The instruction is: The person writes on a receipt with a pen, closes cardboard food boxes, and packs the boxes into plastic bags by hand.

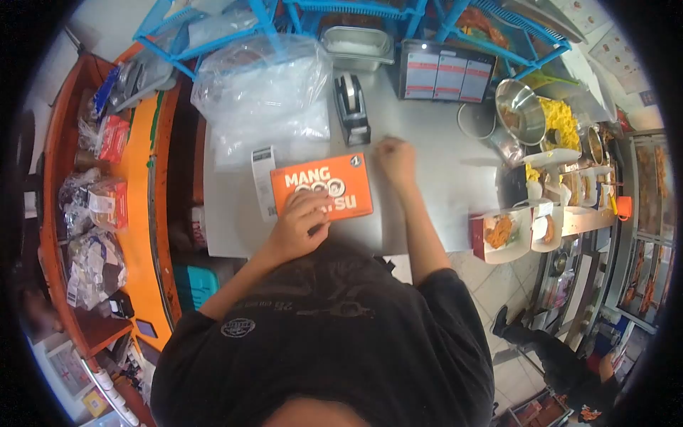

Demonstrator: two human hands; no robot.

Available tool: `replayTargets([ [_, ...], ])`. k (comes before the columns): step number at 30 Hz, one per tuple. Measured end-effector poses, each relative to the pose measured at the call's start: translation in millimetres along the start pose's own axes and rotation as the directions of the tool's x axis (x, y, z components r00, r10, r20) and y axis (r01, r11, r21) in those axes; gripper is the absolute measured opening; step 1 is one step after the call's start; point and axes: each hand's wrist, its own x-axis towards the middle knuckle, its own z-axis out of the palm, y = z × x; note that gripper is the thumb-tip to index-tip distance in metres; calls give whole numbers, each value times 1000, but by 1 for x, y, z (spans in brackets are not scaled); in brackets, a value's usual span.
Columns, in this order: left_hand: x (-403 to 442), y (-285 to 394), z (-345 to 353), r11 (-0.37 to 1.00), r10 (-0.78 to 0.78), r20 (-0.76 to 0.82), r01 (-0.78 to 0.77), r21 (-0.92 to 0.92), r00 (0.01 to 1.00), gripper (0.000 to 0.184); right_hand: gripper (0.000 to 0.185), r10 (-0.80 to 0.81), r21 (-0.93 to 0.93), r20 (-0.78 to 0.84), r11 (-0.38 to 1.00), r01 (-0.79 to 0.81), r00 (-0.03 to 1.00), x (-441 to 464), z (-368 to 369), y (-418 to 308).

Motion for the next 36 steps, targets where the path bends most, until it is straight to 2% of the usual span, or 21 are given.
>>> replayTargets([
  [1, 1, 0, -1, 1000, 10, 10, -10, 22, 1000, 7, 14, -107, 117, -164, 985, 127, 981, -14, -10, 4],
  [3, 1, -1, -1, 997, 35, 24, -36, 62, 999, 7, 19, -21, 326, -240, 940, 101, 971, -49, -49, -30],
  [5, -4, -5, 2, 999, 13, 60, -15, 44, 998, 10, 26, 226, 523, -41, 834, -172, 973, -95, -69, -68],
  [7, -2, -2, 0, 999, -12, 71, 10, 33, 997, 15, 52, 166, 618, 184, 747, -245, 969, -130, -59, -95],
  [9, -4, -1, 3, 999, -44, 0, 44, 18, 999, 24, 84, 266, 693, 335, 580, -428, 904, -139, -50, -128],
  [10, -5, 0, 4, 998, -59, -35, 60, 11, 998, 28, 100, 288, 673, 361, 578, -462, 887, -137, -43, -130],
  [13, -4, 1, 1, 997, 10, -10, -10, 79, 1000, 29, 98, 313, 668, 303, 605, -435, 900, -137, -22, -128],
  [17, 3, -1, 3, 998, -2, 26, 1, 62, 1000, 19, 101, 280, 675, 241, 640, -368, 929, -145, -2, -111],
  [19, 8, 5, 5, 999, -35, 4, 35, 18, 999, 14, 102, 188, 553, 221, 784, -282, 957, -147, -2, -103],
  [21, 11, 7, 10, 994, -30, 22, 28, 101, 999, 15, 103, 170, 616, 365, 693, -375, 915, -143, -21, -108],
  [22, 12, 7, 11, 988, -37, 23, 33, 153, 999, 16, 88, 189, 641, 432, 624, -447, 882, -140, -39, -115],
  [24, 14, 10, 12, 986, -34, 23, 30, 164, 999, 17, 66, 76, 303, 407, 929, -213, 910, -127, -80, -104],
  [26, 13, 7, 12, 985, -31, 52, 22, 170, 998, 20, 35, 290, 21, 266, 952, -306, 919, -116, -131, -80],
  [27, 15, 8, 12, 983, -50, 70, 37, 177, 996, 21, 17, 469, 328, -159, 855, -402, 869, -121, -156, -52],
  [28, 16, 9, 13, 981, -71, 85, 55, 186, 994, 22, 10, 142, -154, -707, 926, -346, 692, -124, -183, -16],
  [29, 17, 9, 12, 978, -95, 98, 74, 196, 991, 23, 21, 392, 119, -783, 857, -502, 483, -132, -227, -2],
  [30, 19, 10, 13, 965, -97, 127, 62, 253, 987, 25, 30, 93, -90, -964, 765, -638, 248, -148, -248, 47],
  [32, 22, 10, 14, 931, -104, 174, 35, 362, 979, 29, 33, -155, -216, -973, 347, -913, 171, -187, -262, 119],
  [33, 23, 10, 14, 932, -102, 184, 29, 362, 978, 29, 35, 276, -112, -931, 408, -906, 239, -207, -263, 152],
  [34, 24, 10, 14, 932, -99, 190, 24, 363, 977, 30, 37, 644, 9, -705, 427, -904, 297, -221, -257, 173],
  [36, 26, 7, 16, 935, -67, 176, 0, 355, 982, 31, 36, 676, 116, -594, 608, -785, 436, -231, -220, 178],
])
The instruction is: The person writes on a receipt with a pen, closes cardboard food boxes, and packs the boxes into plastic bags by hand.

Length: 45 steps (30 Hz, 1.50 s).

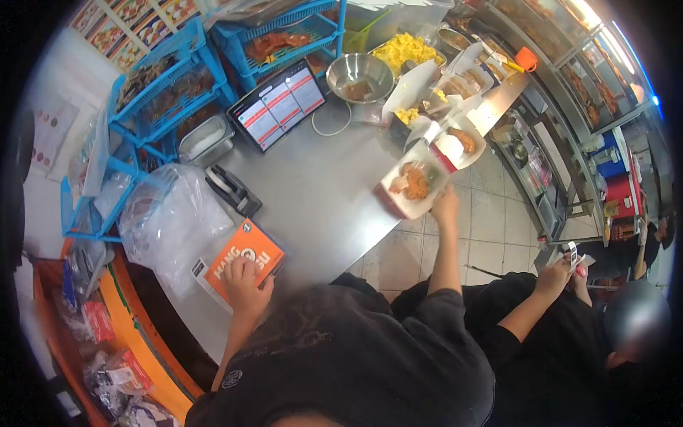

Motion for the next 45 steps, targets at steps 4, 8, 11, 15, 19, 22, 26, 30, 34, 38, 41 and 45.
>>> replayTargets([
  [4, -1, 1, 1, 1000, 6, -9, -6, 23, 1000, 31, 34, 13, 300, -11, 954, -9, 1000, -42, 51, -28],
  [8, -1, 1, 5, 999, 18, -20, -17, 45, 1000, 33, 35, 98, 368, 228, 912, -179, 969, -64, 50, -126],
  [11, -3, -2, 7, 998, 30, -40, -28, 49, 999, 36, 38, -22, 80, 36, 997, 19, 999, -36, 63, -149],
  [15, -4, 0, 5, 999, 10, -27, -9, 45, 1000, 32, 36, -426, -281, -278, 893, 351, 861, 39, 82, -157],
  [19, 0, 1, 2, 1000, -6, -40, 5, -5, 999, 32, 30, -390, -375, -88, 866, 332, 917, 53, 85, -167],
  [22, 5, 7, -3, 997, -30, -61, 25, -75, 998, 31, 29, -399, -348, -54, 867, 357, 915, 23, 80, -160],
  [26, 33, 18, -1, 988, 37, -139, -57, -142, 990, 27, 33, -434, -165, -345, 901, 402, 832, -18, 58, -145],
  [30, 120, 73, 5, 898, 249, -94, -267, -350, 964, 29, 46, 8, 197, -420, 977, 83, 907, 7, 70, -93],
  [34, 236, 157, 59, 843, 368, -17, -341, -416, 930, 54, 48, 142, 355, -192, 932, -66, 971, 29, 77, -79],
  [38, 326, 218, 109, 949, 175, 168, -121, -290, 970, 45, 37, 133, 332, -209, 942, -58, 969, 42, 80, -70],
  [41, 366, 217, 148, 943, 247, 153, -201, -266, 957, 23, 33, 71, 323, -243, 946, 12, 967, 53, 91, -68],
  [45, 368, 234, 111, 876, 290, -50, -286, -389, 956, 19, 32, -112, 239, -399, 945, 222, 910, 44, 71, -109],
])
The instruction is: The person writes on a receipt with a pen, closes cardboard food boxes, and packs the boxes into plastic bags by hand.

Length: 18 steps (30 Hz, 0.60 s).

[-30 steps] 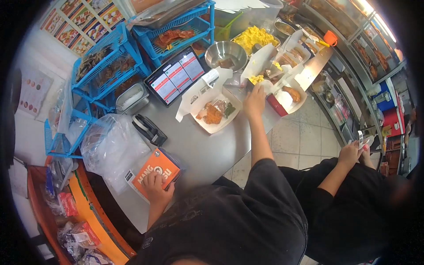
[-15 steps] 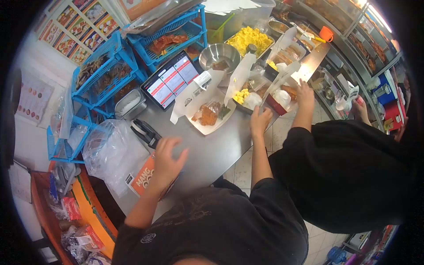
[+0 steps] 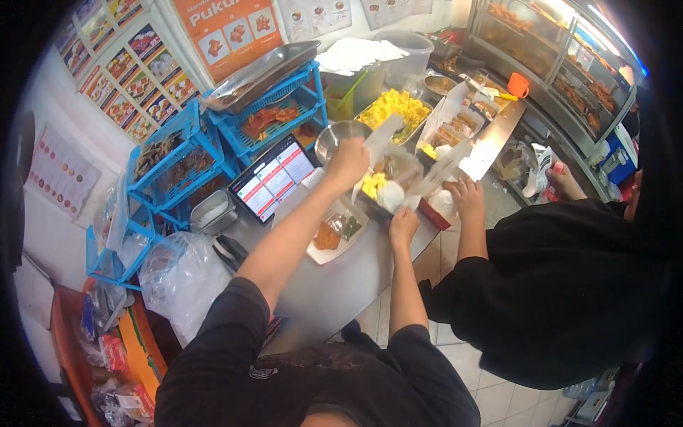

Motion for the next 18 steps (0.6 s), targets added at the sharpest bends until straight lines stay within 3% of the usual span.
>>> replayTargets([
  [2, 5, 2, -16, 999, 49, -43, -50, -15, 998, 19, 34, 157, 212, 129, 960, -182, 979, 7, -13, -38],
  [4, -7, 23, -47, 994, 108, -69, -109, -10, 992, 20, 35, 138, 299, 221, 933, -201, 966, 18, -2, -25],
  [6, -17, 31, -66, 993, 121, -50, -120, 5, 991, 20, 34, 199, 537, 365, 753, -380, 909, 22, 8, -20],
  [9, -29, 32, -65, 996, 86, 26, -87, 20, 996, 20, 31, 235, 490, 453, 740, -460, 860, 17, 12, -19],
  [14, -47, 33, -64, 998, 63, -16, -63, 6, 998, 20, 30, 230, 419, 499, 780, -465, 835, 14, 3, -9],
  [18, -51, 38, -62, 999, 38, 16, -39, 37, 999, 21, 28, 240, 342, 621, 773, -534, 746, 16, -17, -5],
])
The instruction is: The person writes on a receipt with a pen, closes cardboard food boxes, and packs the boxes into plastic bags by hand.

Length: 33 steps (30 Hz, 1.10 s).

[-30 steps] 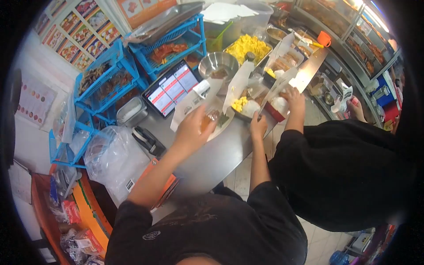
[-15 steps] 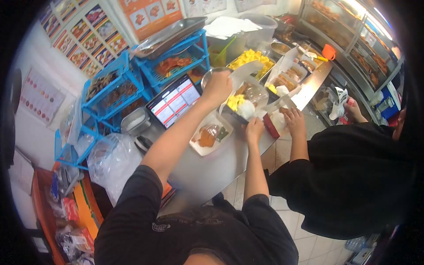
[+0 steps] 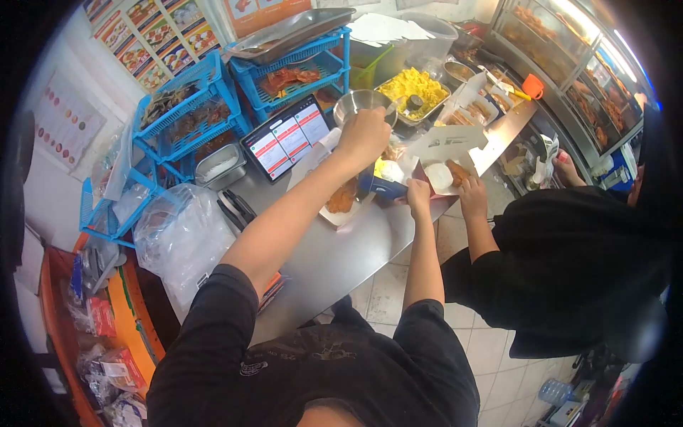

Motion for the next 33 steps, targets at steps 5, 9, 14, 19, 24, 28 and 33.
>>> replayTargets([
  [5, -3, 13, -7, 998, -41, 78, 37, 42, 996, 21, 28, 61, 26, 127, 998, -64, 990, -18, -6, -3],
  [9, -32, 21, -38, 999, -33, 70, 31, 37, 997, 22, 28, -7, -58, 177, 998, 18, 984, -53, -6, -14],
  [14, -117, 14, -142, 994, -69, 10, 70, -79, 998, 24, 20, -66, -97, 272, 991, 96, 960, -154, 25, -58],
  [19, -233, -8, -245, 992, -124, -82, 121, -40, 989, 25, 56, 50, 88, 560, 989, -119, 827, -282, 90, -82],
  [24, -314, -39, -292, 960, -278, -113, 281, 7, 954, 24, 41, 213, -89, 714, 973, -215, 667, -349, 154, -46],
  [28, -355, -83, -282, 962, -271, -205, 267, -48, 940, 23, 35, 136, -288, 923, 866, 409, 361, -351, 171, -5],
  [33, -350, -97, -274, 961, -267, -309, 277, -13, 913, 20, 10, 30, -125, 964, 927, 354, 263, -302, 175, -137],
])
